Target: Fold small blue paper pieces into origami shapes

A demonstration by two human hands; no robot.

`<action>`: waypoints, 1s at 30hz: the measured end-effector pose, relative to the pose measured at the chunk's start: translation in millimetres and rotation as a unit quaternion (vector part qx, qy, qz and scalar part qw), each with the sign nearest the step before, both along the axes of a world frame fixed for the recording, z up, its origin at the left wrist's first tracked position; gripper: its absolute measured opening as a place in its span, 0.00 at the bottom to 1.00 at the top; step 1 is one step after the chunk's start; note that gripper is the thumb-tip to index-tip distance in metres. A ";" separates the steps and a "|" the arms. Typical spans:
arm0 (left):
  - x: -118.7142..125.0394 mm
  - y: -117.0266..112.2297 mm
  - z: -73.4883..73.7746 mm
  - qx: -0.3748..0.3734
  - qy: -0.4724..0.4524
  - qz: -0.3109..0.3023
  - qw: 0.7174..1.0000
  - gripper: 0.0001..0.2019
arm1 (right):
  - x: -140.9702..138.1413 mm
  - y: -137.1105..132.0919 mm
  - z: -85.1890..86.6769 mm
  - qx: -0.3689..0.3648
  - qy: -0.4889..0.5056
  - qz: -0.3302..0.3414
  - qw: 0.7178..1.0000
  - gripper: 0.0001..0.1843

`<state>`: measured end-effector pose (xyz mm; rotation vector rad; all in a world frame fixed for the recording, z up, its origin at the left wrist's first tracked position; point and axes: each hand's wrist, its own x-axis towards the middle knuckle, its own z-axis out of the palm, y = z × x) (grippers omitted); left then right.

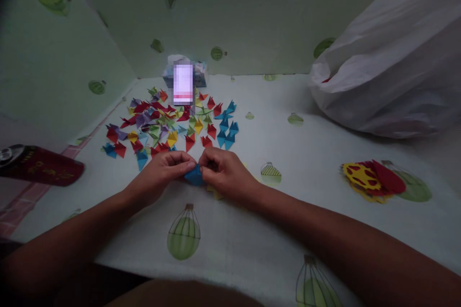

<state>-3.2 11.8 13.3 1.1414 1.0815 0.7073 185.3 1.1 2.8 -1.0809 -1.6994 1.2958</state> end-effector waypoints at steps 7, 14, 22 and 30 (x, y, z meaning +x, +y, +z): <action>0.2 -0.8 3.6 0.067 0.060 -0.020 0.996 0.08 | -0.6 0.0 0.1 -0.001 -0.003 0.009 1.000 0.04; 3.1 -4.0 7.8 0.084 0.074 -0.015 0.994 0.08 | -1.9 -1.1 3.3 -0.051 0.016 0.004 0.999 0.04; 3.2 -4.2 5.5 0.094 0.080 -0.015 0.992 0.09 | -0.8 0.1 4.0 -0.090 0.038 0.001 0.995 0.05; 3.3 -3.1 5.1 0.096 0.069 -0.013 0.993 0.08 | -0.9 1.3 1.5 -0.075 0.029 0.002 0.997 0.06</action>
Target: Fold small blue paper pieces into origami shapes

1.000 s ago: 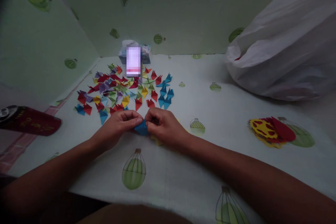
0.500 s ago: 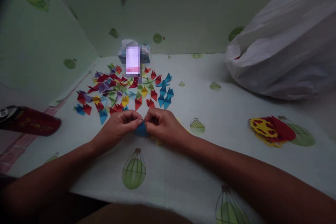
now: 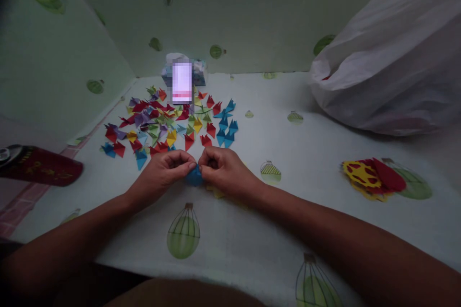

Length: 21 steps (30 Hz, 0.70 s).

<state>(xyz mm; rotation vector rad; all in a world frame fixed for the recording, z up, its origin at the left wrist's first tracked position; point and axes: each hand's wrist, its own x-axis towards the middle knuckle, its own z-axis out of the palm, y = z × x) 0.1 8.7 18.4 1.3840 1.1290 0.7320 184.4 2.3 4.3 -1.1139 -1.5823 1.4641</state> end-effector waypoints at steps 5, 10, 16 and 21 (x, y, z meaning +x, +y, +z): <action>0.2 0.6 2.3 -0.009 0.004 -0.006 1.000 0.07 | 0.2 -1.2 -2.5 0.030 -0.021 0.003 0.999 0.05; 0.2 0.7 1.0 -0.014 0.001 -0.006 1.000 0.07 | 0.2 -2.0 -3.8 0.029 -0.024 0.004 0.999 0.04; -2.1 2.0 -3.3 0.019 -0.012 0.028 0.999 0.07 | 1.3 -0.4 0.2 0.055 0.039 0.017 0.998 0.08; -2.2 0.8 -3.7 0.036 -0.024 0.050 0.998 0.07 | 2.4 -0.3 1.0 0.178 -0.026 0.024 0.983 0.07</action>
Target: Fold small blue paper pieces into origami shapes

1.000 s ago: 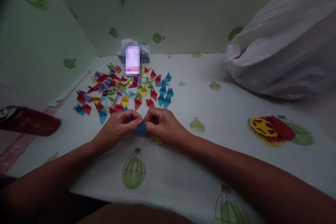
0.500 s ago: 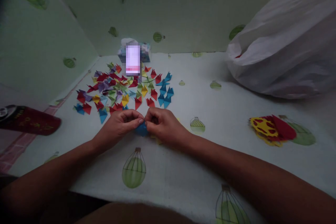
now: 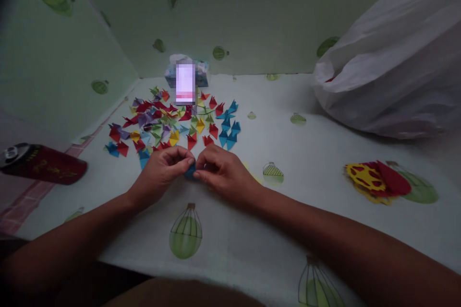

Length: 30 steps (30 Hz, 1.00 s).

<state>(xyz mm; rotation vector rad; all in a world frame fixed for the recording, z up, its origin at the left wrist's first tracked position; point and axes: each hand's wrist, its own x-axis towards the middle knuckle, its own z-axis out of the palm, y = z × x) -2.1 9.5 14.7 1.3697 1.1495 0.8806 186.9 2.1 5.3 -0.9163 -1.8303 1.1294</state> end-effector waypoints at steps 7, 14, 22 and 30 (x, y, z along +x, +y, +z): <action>3.4 -5.6 -0.8 -0.039 -0.033 -0.002 0.999 0.08 | -0.9 -3.6 0.2 -0.040 -0.025 -0.040 0.998 0.08; 2.9 -5.9 -3.1 -0.030 -0.045 -0.011 0.998 0.08 | -2.9 -5.8 0.3 -0.044 -0.038 -0.050 0.997 0.08; -0.5 -3.6 -9.1 -0.035 -0.071 -0.029 0.996 0.10 | -1.7 -4.6 -0.5 -0.019 -0.053 -0.070 0.996 0.08; 3.8 -4.4 -3.4 -0.042 -0.061 -0.012 0.997 0.08 | -3.8 -4.8 -2.0 0.009 -0.051 -0.066 0.996 0.09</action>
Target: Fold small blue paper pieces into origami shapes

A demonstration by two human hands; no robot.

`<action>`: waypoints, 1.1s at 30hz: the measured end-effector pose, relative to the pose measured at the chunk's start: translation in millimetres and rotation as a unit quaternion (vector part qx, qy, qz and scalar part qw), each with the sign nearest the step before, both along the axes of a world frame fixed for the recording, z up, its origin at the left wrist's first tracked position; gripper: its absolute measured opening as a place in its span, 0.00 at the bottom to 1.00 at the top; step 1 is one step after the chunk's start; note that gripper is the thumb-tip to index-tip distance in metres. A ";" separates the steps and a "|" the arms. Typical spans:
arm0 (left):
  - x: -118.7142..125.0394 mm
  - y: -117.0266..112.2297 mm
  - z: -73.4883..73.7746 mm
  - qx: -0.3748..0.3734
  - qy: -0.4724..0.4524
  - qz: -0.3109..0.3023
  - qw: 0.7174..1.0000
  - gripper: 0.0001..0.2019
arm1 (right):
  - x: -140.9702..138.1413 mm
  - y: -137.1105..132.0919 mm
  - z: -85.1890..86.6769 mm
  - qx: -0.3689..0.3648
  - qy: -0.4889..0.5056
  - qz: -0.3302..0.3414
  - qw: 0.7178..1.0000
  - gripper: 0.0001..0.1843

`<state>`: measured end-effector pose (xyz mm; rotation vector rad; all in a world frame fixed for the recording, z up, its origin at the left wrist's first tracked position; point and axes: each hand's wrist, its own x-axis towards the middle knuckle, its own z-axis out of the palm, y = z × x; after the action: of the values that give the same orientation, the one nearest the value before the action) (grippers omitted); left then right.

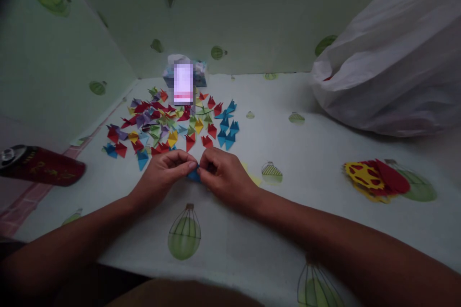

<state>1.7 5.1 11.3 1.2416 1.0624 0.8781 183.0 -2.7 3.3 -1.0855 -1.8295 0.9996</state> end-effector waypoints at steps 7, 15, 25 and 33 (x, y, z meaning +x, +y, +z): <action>-2.2 3.1 -3.9 0.029 0.015 0.049 0.998 0.09 | -1.2 0.7 -1.4 -0.171 0.129 0.007 0.977 0.10; -2.7 4.1 0.5 0.063 0.047 -0.007 0.997 0.07 | -1.3 1.2 -0.7 -0.242 0.162 0.039 0.956 0.14; -2.9 6.1 -4.7 0.043 0.024 -0.023 0.999 0.10 | 0.2 -1.1 -1.7 -0.141 0.065 -0.013 0.988 0.13; -3.2 7.5 -4.0 0.001 0.039 -0.044 0.998 0.12 | 1.1 -0.1 -2.2 -0.110 0.061 -0.039 0.991 0.13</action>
<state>-1.6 12.5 7.3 1.3234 1.0595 0.7683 184.2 -2.9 1.1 -1.1886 -1.5943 1.2147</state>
